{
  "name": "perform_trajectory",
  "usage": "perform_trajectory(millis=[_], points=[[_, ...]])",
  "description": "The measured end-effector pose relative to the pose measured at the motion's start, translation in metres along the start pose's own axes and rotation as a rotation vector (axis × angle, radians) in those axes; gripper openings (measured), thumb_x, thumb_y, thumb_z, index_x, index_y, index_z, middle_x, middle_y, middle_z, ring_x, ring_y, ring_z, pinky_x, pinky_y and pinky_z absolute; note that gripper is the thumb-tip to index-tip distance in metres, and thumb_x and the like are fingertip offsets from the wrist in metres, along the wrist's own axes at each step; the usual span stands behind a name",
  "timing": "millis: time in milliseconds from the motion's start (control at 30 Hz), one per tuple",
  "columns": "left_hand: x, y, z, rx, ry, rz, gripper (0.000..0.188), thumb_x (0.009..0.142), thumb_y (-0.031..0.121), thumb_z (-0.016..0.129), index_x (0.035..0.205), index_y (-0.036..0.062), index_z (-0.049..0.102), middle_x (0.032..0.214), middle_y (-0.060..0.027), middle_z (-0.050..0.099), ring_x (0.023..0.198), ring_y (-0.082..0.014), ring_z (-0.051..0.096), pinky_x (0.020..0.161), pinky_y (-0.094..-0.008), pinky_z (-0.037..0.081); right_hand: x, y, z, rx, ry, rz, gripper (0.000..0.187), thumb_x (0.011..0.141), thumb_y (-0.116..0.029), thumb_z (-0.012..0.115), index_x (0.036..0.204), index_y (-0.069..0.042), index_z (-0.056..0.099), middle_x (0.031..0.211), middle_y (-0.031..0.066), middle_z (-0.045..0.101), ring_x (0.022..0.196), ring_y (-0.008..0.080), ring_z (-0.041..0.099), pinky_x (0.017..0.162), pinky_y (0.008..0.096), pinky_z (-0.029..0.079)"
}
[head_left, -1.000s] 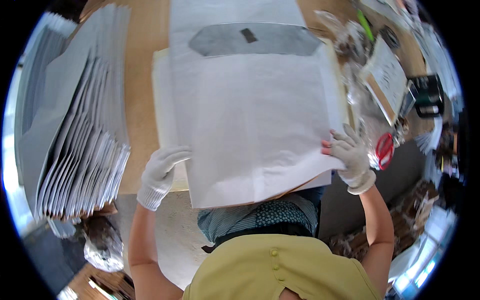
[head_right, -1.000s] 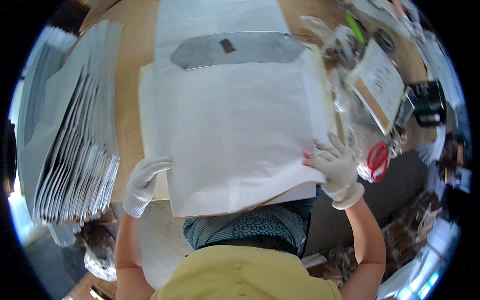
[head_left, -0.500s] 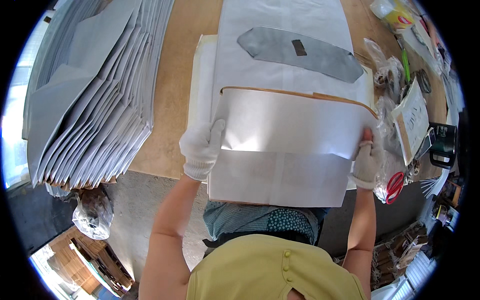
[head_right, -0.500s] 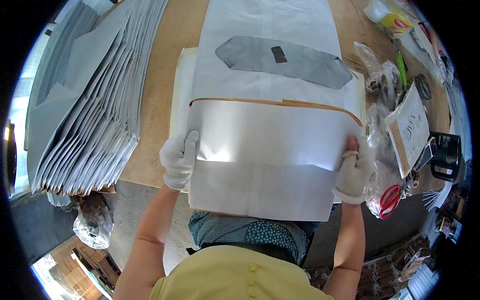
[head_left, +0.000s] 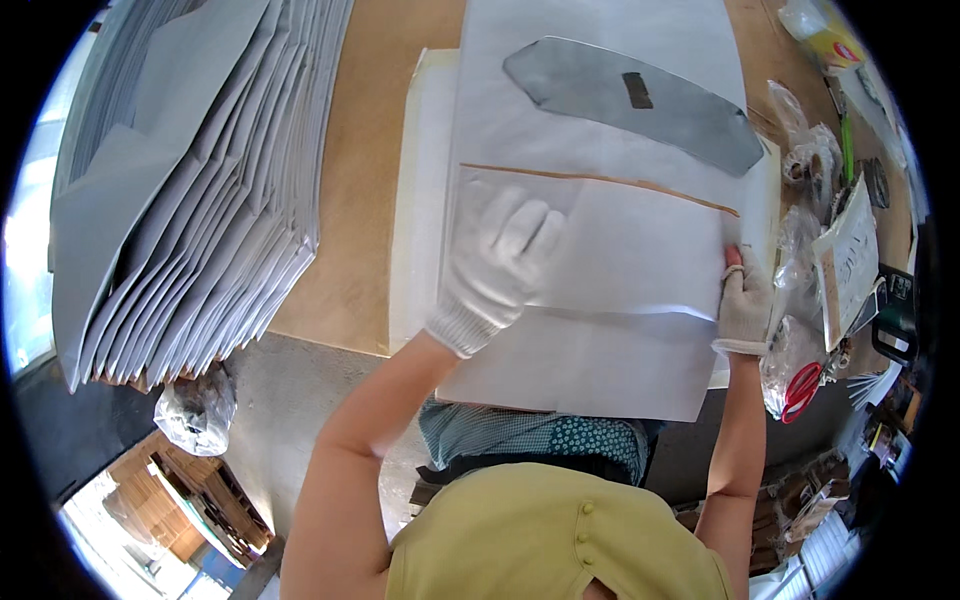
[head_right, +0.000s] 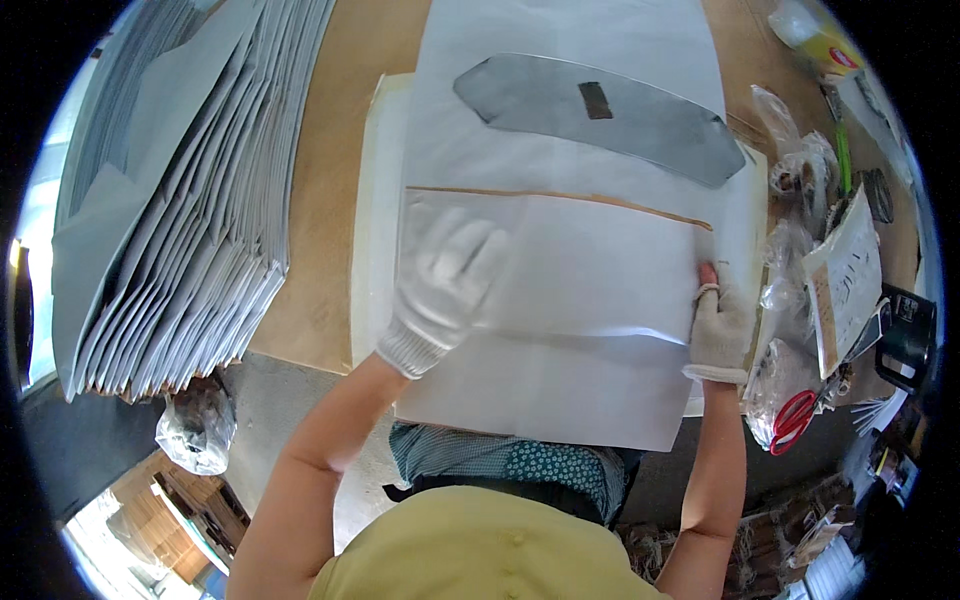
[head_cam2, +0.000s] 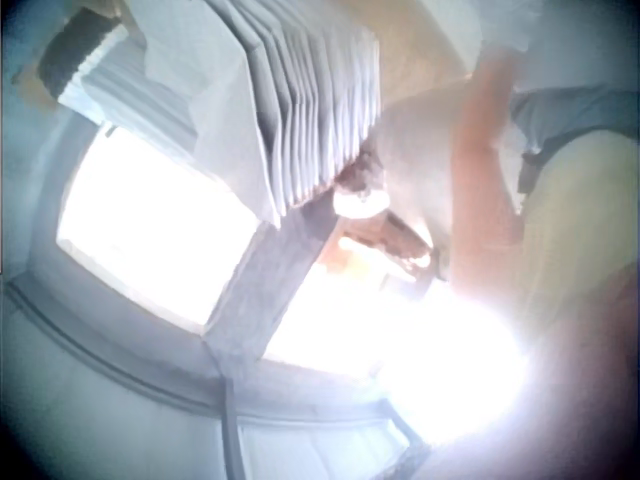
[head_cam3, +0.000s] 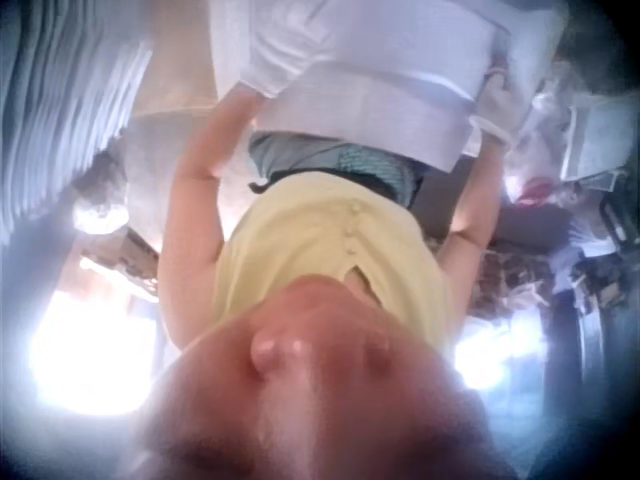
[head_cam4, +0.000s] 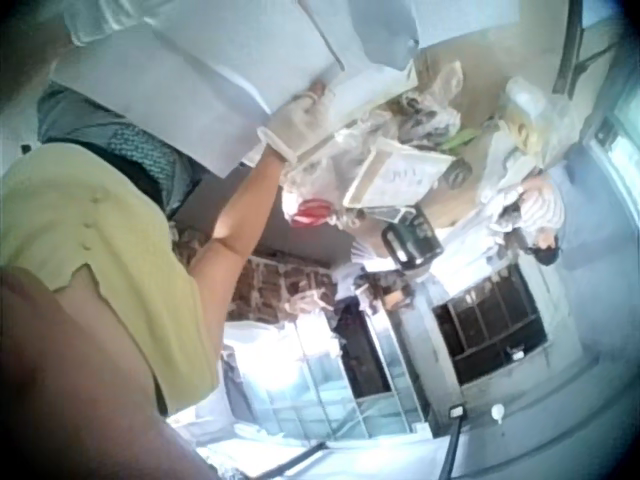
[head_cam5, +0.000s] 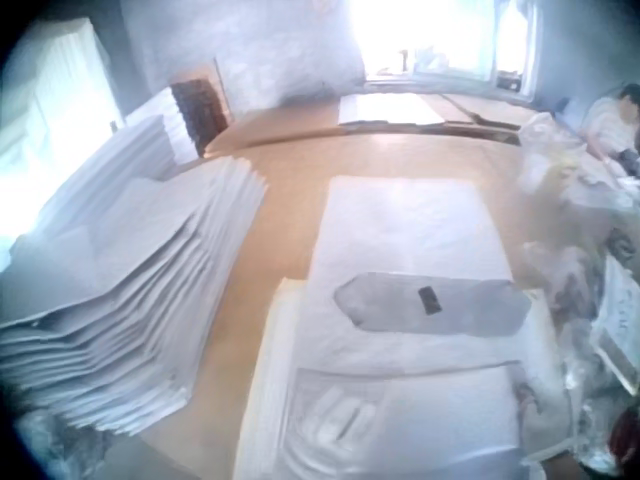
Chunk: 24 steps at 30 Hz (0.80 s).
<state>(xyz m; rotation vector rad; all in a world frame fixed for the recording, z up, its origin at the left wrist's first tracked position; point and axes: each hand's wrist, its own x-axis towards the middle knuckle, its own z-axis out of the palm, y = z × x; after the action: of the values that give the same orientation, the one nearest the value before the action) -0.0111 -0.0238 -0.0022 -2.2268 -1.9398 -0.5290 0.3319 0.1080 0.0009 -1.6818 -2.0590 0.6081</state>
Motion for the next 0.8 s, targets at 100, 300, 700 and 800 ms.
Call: perform_trajectory(millis=[100,300,700,800], points=[[0.000,0.006,0.000,-0.151,-0.027,-0.037,0.047,0.084,0.029,0.076,0.125,0.0083,0.063,0.126,-0.0073,0.056,0.120,-0.0311,0.057,0.114,-0.0641,0.036,-0.001,-0.011,-0.009,0.069,-0.044,0.061,0.033,0.111,-0.021,0.056,0.128,0.003,0.069,0.100,0.0179,0.075,0.087,0.0223,0.068,0.083,0.0318,0.052],[-0.006,0.003,0.003,-0.185,0.095,-0.089,0.062,0.075,0.032,0.085,0.128,0.0093,0.061,0.128,-0.0095,0.054,0.124,-0.0358,0.053,0.111,-0.0647,0.037,-0.004,0.009,-0.012,0.142,0.058,0.000,0.031,0.110,-0.019,0.057,0.126,0.004,0.069,0.101,0.0182,0.076,0.088,0.0220,0.068,0.083,0.0333,0.052],[0.010,0.012,-0.005,-0.106,-0.075,-0.167,0.058,0.082,0.038,0.080,0.127,0.0066,0.063,0.126,-0.0129,0.056,0.127,-0.0380,0.052,0.116,-0.0655,0.033,-0.001,-0.128,0.056,-0.230,0.165,-0.569,0.034,0.097,-0.025,0.067,0.125,-0.005,0.069,0.116,0.0138,0.067,0.108,0.0325,0.063,0.094,0.0451,0.052],[0.010,0.008,0.007,-0.556,-0.123,-0.367,0.057,0.084,0.040,0.077,0.130,0.0066,0.064,0.128,-0.0123,0.058,0.130,-0.0377,0.051,0.119,-0.0655,0.029,-0.033,-0.173,0.124,0.096,0.040,-0.681,0.042,0.091,-0.022,0.068,0.131,-0.009,0.067,0.134,0.0149,0.063,0.130,0.0351,0.058,0.107,0.0499,0.050]])
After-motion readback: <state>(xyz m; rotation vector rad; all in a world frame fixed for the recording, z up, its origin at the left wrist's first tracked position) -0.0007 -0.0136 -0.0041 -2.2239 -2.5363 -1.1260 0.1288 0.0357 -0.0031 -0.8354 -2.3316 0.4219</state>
